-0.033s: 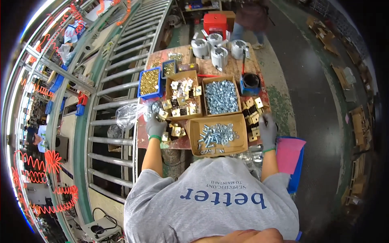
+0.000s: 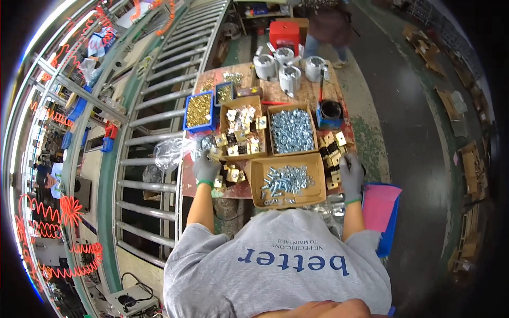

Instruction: Assemble small metal components and fasteners at a workbench.

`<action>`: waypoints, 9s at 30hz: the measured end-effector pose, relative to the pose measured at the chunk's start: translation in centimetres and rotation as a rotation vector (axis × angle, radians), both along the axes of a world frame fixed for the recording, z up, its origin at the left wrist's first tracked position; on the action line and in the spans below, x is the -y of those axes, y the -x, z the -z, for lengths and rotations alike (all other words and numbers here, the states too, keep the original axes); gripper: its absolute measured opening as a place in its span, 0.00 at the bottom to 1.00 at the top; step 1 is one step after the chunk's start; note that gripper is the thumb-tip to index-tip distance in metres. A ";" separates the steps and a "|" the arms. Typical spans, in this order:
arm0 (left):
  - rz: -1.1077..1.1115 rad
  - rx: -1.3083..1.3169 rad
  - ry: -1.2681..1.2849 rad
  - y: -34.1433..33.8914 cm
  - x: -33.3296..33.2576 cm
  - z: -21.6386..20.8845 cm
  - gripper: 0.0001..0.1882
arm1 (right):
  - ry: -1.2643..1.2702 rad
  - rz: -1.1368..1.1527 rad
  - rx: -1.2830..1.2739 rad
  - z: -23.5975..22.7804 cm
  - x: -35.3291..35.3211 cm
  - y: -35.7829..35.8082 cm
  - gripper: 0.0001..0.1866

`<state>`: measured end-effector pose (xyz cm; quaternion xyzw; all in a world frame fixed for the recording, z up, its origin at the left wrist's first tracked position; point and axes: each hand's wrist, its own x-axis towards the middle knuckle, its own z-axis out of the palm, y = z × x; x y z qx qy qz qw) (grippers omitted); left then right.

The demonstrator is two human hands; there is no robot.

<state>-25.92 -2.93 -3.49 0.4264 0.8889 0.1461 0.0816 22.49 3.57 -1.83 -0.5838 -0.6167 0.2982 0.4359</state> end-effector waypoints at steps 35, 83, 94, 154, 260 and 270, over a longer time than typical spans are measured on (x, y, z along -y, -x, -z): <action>0.476 1.311 0.054 -21.2 3.2 -2.7 0.40 | 0.262 -0.220 -0.149 1.1 5.8 11.4 0.11; 0.430 1.160 0.068 -21.2 2.6 -0.9 0.40 | 0.105 -0.246 -0.137 2.7 6.3 11.5 0.14; 0.388 1.238 0.017 -21.5 2.7 -0.6 0.40 | -0.051 -0.267 0.020 3.9 6.0 11.2 0.16; -0.002 2.063 0.287 -20.0 2.0 -0.1 0.13 | 0.101 -0.189 0.136 3.1 5.2 10.6 0.14; 0.167 1.492 -0.529 -23.2 -0.7 0.2 0.23 | 0.801 -0.399 -0.160 2.3 5.5 11.0 0.10; 0.172 1.538 -0.535 -22.7 -1.3 2.3 0.25 | 0.188 -0.490 -0.141 0.0 6.5 11.4 0.10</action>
